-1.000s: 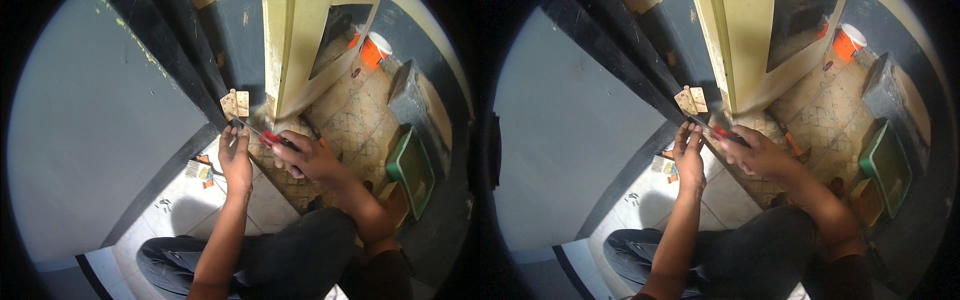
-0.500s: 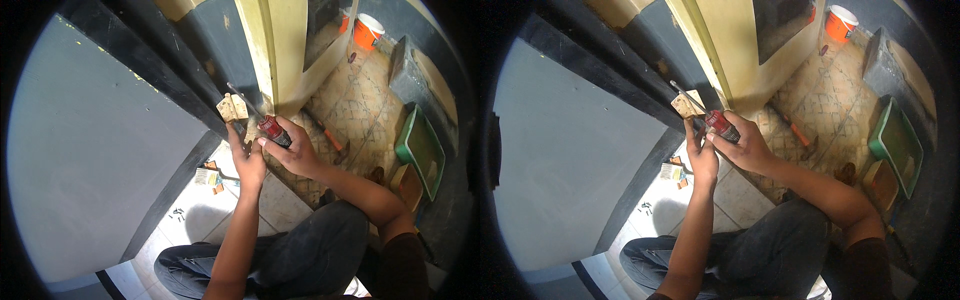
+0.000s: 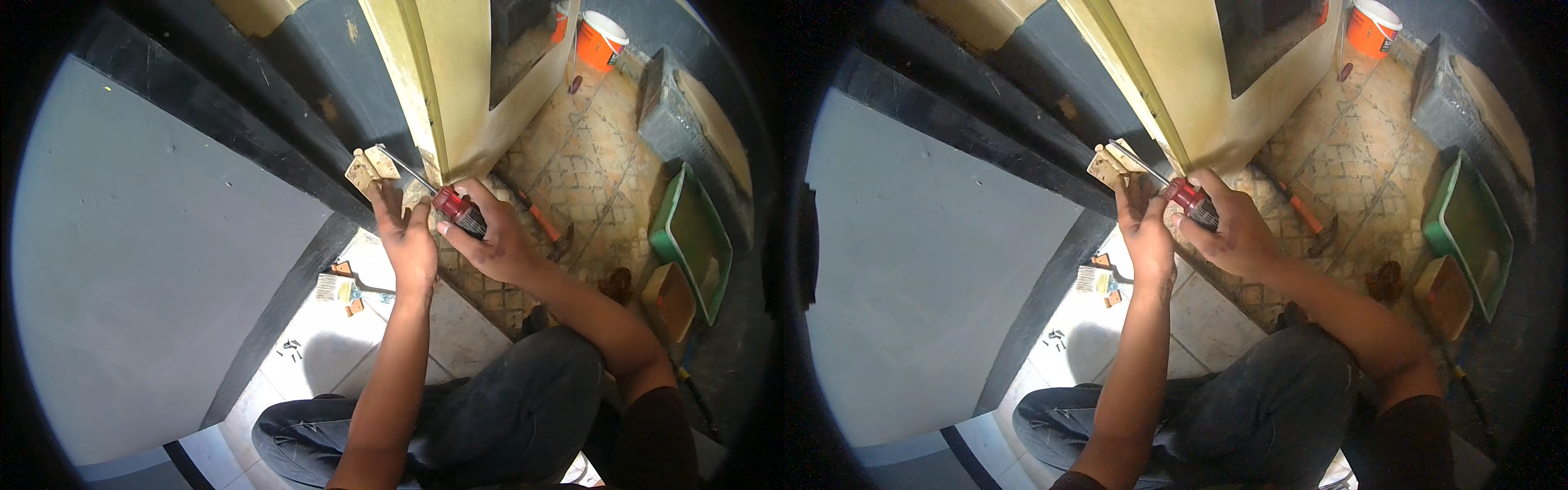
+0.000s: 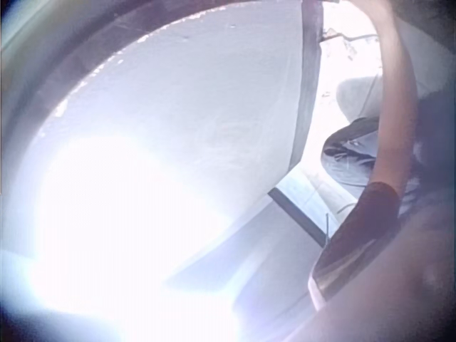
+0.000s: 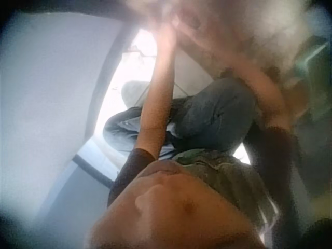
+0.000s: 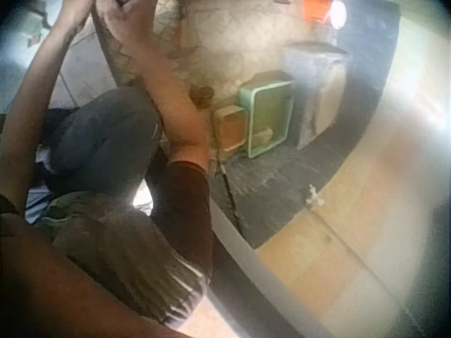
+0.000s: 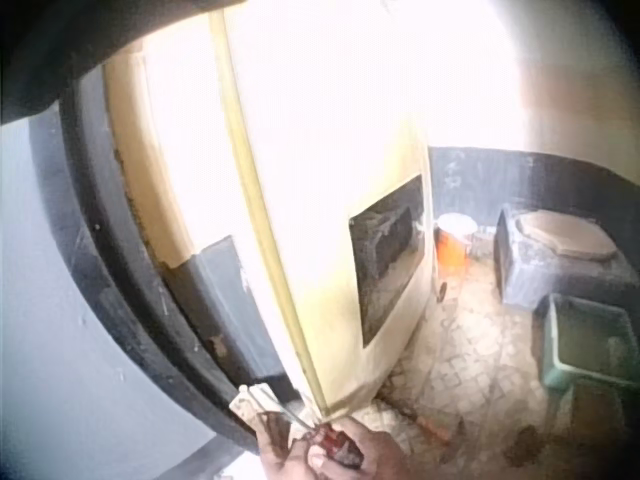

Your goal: The person attaches a hinge to a door frame using a screwdriver and screws.

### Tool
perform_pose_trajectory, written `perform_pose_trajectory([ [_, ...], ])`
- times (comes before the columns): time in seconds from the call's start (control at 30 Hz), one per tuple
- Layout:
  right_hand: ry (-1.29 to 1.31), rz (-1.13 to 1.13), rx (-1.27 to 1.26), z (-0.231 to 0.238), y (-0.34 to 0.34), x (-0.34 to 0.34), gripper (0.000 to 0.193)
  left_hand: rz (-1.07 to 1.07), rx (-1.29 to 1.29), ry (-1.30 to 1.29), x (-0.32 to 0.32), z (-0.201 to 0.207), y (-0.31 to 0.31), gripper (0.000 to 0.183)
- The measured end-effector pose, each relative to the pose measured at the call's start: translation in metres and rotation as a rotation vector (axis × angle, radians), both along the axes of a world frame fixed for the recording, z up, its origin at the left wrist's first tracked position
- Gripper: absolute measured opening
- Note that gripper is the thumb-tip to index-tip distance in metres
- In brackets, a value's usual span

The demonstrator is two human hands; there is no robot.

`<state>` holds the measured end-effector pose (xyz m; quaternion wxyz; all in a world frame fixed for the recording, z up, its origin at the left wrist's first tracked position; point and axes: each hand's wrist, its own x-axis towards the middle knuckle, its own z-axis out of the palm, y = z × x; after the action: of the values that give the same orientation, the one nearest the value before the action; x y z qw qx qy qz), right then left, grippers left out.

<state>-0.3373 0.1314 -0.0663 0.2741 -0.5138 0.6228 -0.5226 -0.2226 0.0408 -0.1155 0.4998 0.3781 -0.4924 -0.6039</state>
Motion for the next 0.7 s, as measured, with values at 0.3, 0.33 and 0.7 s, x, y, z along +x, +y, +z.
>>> perform_pose_trajectory([
  [0.3,0.29,0.042,-0.109,-0.008,-0.008,0.012,0.032,0.057,-0.051,0.01,0.011,-0.021,-0.019,0.054],
  [0.33,0.28,0.067,-0.092,-0.008,-0.009,0.013,0.031,0.05,-0.039,0.03,0.011,-0.022,-0.019,0.054],
  [0.7,0.267,0.079,-0.178,-0.006,-0.014,0.022,0.026,0.065,-0.017,0.084,0.015,-0.032,-0.024,0.044],
])
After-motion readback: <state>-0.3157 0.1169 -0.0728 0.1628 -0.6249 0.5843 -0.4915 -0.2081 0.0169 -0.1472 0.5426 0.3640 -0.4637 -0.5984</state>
